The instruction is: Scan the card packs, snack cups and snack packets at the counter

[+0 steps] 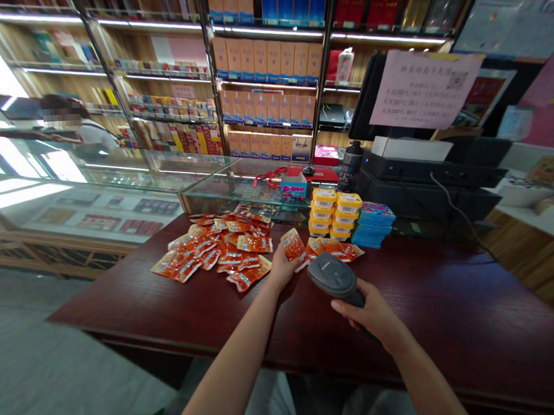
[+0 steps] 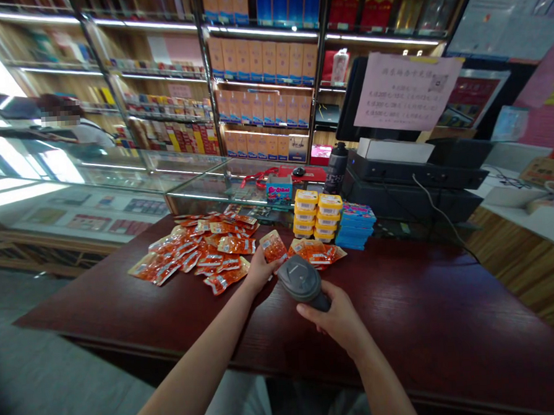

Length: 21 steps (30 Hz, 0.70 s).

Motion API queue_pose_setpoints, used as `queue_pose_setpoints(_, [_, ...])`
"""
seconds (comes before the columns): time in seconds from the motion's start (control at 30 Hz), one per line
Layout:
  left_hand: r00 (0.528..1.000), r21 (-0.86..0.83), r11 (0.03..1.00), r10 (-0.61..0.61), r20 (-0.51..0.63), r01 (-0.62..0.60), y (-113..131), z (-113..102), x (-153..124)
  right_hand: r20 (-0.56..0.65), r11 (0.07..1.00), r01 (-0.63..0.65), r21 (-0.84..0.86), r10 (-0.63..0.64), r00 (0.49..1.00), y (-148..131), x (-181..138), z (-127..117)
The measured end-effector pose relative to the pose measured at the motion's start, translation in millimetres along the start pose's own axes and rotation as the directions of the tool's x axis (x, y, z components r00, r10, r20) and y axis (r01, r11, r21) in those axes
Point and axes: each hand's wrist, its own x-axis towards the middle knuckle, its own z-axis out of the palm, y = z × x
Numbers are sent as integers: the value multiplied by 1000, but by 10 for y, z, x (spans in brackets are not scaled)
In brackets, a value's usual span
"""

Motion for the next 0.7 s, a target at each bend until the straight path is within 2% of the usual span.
queue_pose_setpoints(0.17, [1000, -82, 996, -22, -2, 22, -18, 22, 2, -89, 945, 156, -288, -189, 978, 148, 43, -79])
queue_pose_setpoints(0.3, [999, -46, 999, -16, -41, 14, -47, 7, 21, -210, 841, 39, -540, -179, 961, 323, 93, -299])
queue_pose_setpoints(0.4, [992, 158, 985, 84, -94, -68, -53, -30, 40, -301, 729, -100, -678, -151, 941, 427, 131, -549])
queue_pose_setpoints(0.53, [965, 513, 849, 226, -132, -128, -66, -66, 43, -353, 590, -197, -783, -160, 922, 536, 211, -882])
queue_pose_setpoints(0.63, [962, 650, 750, 252, -107, -124, -93, -64, 32, -368, 480, -273, -834, -113, 923, 636, 307, -1080])
queue_pose_setpoints(0.7, [961, 711, 693, 262, -92, -121, -108, -57, 29, -352, 408, -277, -870, -118, 929, 714, 378, -1182])
